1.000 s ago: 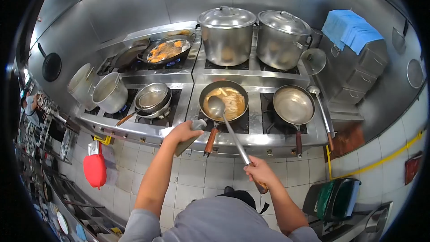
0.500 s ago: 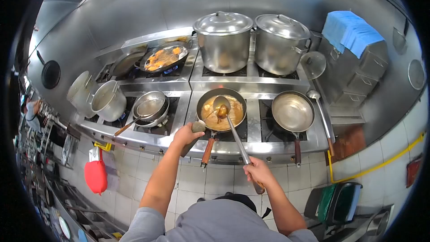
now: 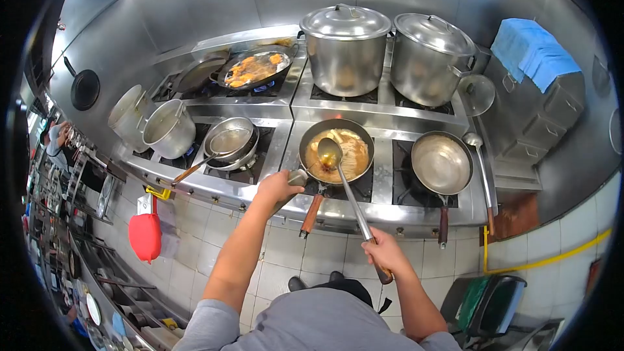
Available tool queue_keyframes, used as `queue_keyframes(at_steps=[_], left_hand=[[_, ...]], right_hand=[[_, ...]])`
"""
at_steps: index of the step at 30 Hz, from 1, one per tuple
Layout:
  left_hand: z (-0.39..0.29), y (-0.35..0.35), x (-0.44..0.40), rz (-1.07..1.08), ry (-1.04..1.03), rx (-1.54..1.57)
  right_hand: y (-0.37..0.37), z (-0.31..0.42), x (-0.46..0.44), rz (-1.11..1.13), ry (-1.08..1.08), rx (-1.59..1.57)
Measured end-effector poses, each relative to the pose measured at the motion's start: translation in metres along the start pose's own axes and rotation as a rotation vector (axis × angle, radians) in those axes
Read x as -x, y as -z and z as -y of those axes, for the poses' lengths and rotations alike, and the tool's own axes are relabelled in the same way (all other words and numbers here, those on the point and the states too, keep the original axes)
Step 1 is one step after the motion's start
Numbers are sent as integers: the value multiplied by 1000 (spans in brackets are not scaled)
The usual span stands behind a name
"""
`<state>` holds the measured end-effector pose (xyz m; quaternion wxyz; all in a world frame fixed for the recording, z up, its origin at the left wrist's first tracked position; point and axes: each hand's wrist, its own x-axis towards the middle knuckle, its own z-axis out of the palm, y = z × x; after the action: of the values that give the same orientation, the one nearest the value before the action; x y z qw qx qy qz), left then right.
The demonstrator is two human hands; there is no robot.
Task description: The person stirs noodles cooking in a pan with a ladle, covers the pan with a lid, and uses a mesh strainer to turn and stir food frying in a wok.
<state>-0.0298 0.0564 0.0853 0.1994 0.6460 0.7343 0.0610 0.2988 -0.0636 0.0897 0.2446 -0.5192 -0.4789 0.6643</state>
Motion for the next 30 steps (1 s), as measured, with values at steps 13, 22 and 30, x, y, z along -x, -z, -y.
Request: queue_keyframes(at_steps=[13,22,30], left_hand=[[24,-37,34,-313,31,314],[106,-98,150,-552,150,838],[178,-128,281,-735,364,1009]], right_hand=[[27,-1,-10,120,-109,-71],[20,12,-8,-3,-79,147],[12,36,-5,-1,-129,-37]])
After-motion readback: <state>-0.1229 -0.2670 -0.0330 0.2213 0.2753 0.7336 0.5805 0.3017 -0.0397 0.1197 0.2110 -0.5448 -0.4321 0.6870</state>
